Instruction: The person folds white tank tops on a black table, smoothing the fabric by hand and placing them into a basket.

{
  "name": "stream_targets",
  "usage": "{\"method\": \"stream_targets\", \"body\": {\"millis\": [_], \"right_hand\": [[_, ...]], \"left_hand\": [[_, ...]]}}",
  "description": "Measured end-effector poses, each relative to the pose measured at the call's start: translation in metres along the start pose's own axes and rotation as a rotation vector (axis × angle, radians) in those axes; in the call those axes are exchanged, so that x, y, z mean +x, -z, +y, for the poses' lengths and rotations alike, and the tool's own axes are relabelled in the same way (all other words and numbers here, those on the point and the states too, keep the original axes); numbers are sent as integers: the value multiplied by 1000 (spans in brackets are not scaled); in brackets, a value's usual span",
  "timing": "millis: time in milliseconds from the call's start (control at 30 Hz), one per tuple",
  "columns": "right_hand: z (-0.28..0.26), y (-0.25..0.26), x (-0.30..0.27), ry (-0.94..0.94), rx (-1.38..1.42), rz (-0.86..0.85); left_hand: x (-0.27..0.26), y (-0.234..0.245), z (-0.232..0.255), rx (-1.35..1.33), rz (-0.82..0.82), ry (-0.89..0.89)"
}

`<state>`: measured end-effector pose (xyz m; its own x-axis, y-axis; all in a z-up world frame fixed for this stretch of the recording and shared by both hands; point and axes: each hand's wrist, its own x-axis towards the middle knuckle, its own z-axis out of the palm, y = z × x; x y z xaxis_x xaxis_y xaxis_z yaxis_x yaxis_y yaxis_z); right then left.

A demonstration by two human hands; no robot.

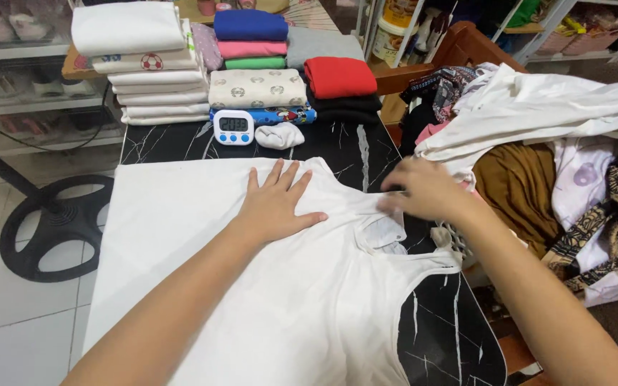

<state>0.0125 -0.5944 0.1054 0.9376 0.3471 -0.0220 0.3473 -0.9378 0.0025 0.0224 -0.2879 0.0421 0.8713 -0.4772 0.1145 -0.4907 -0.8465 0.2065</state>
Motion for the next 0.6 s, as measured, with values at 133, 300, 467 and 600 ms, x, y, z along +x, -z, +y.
{"method": "stream_targets", "body": {"millis": [133, 300, 467, 600], "right_hand": [[17, -18, 2, -16, -105, 31], [18, -4, -36, 97, 34, 424], [-7, 20, -107, -72, 482, -208], [-10, 3, -137, 0, 440, -221]], "left_hand": [[11, -2, -3, 13, -16, 16], [22, 0, -4, 16, -28, 39], [3, 5, 13, -23, 84, -23], [-52, 10, 50, -77, -15, -120]]}}
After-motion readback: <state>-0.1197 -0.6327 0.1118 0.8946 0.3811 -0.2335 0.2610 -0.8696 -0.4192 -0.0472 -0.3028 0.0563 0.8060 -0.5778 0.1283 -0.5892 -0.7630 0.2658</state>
